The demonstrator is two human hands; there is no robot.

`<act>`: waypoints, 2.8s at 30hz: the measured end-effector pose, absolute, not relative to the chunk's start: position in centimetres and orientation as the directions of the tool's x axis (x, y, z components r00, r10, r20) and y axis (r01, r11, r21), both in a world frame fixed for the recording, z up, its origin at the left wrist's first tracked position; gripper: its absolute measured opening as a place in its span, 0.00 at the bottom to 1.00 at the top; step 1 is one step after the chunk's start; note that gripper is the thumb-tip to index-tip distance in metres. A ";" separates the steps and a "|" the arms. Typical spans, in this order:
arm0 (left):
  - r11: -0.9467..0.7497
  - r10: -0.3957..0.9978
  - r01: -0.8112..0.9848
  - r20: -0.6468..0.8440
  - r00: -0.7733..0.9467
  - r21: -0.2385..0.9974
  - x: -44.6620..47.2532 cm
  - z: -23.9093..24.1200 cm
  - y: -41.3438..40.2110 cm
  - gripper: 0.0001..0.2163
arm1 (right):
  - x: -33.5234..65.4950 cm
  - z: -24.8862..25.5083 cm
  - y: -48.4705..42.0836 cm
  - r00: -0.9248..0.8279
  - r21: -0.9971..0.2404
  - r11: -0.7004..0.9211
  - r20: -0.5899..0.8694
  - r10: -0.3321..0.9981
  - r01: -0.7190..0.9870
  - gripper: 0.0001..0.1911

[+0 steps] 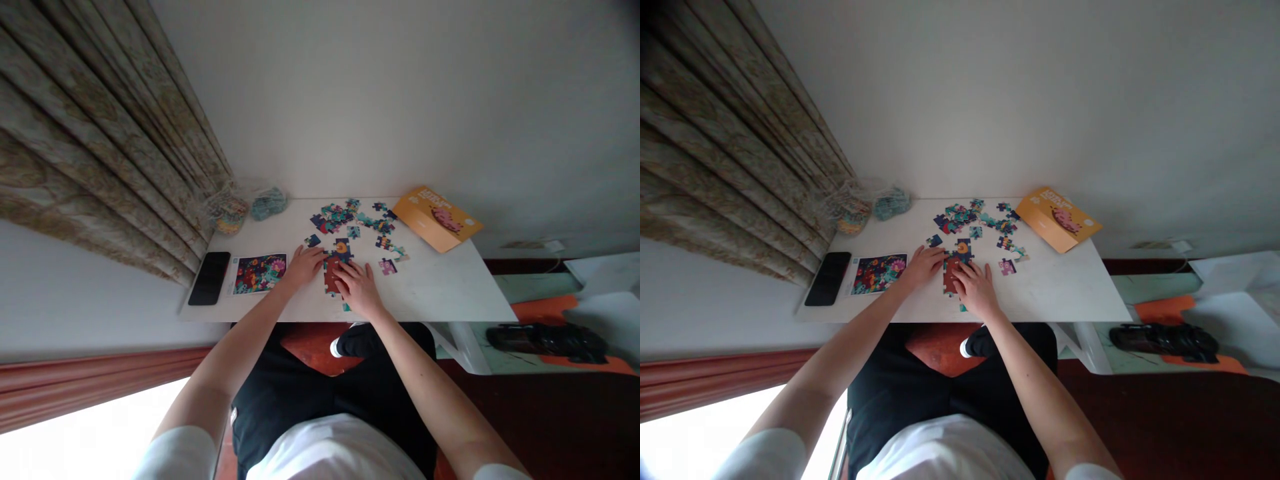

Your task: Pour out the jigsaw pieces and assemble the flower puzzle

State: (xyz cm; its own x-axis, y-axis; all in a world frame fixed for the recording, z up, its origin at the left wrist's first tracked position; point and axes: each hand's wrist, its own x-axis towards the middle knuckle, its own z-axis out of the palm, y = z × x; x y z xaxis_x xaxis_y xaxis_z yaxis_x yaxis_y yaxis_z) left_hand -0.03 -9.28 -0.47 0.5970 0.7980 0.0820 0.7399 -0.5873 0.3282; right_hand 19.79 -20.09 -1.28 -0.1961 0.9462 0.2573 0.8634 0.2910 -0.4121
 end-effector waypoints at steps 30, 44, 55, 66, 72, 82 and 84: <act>-0.637 0.770 0.717 0.273 0.576 0.283 2.7 -0.1 -12.9 0.16 | 21.7 -3.0 -19.0 0.310 -0.785 0.135 0.388 0.868 0.604 0.18; -0.733 0.680 0.648 0.189 0.708 0.209 4.3 -1.2 -18.1 0.26 | 22.0 -2.9 -19.2 0.382 -0.811 0.127 0.399 0.834 0.571 0.11; -0.579 0.813 0.782 0.222 0.538 0.229 7.5 -1.2 -18.0 0.35 | 22.3 -3.2 -19.1 0.436 -0.892 0.114 0.321 0.841 0.437 0.12; -0.558 0.830 0.817 0.122 0.545 0.145 8.1 -1.0 -17.8 0.33 | 22.1 -3.0 -19.3 0.384 -0.880 0.152 0.344 0.857 0.450 0.11; -0.528 0.849 0.844 0.075 0.523 0.096 8.6 0.3 -18.4 0.28 | 21.9 -2.7 -19.4 0.362 -0.882 0.150 0.332 0.871 0.446 0.10; -0.549 0.828 0.824 0.233 0.511 0.142 8.3 0.4 -18.2 0.25 | 21.9 -2.5 -19.2 0.378 -0.892 0.131 0.311 0.872 0.434 0.11; -0.546 0.832 0.824 0.218 0.511 0.153 8.4 0.1 -17.9 0.27 | 22.0 -2.6 -19.2 0.377 -0.893 0.126 0.306 0.874 0.433 0.11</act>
State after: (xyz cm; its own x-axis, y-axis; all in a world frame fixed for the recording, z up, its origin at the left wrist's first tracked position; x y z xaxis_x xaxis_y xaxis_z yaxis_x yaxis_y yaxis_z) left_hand 8.41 -17.92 0.10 0.5109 0.8316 0.2177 0.8237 -0.5460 0.1529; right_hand 22.01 -19.21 -2.63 0.3773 0.8740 0.3062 0.4325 0.1260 -0.8928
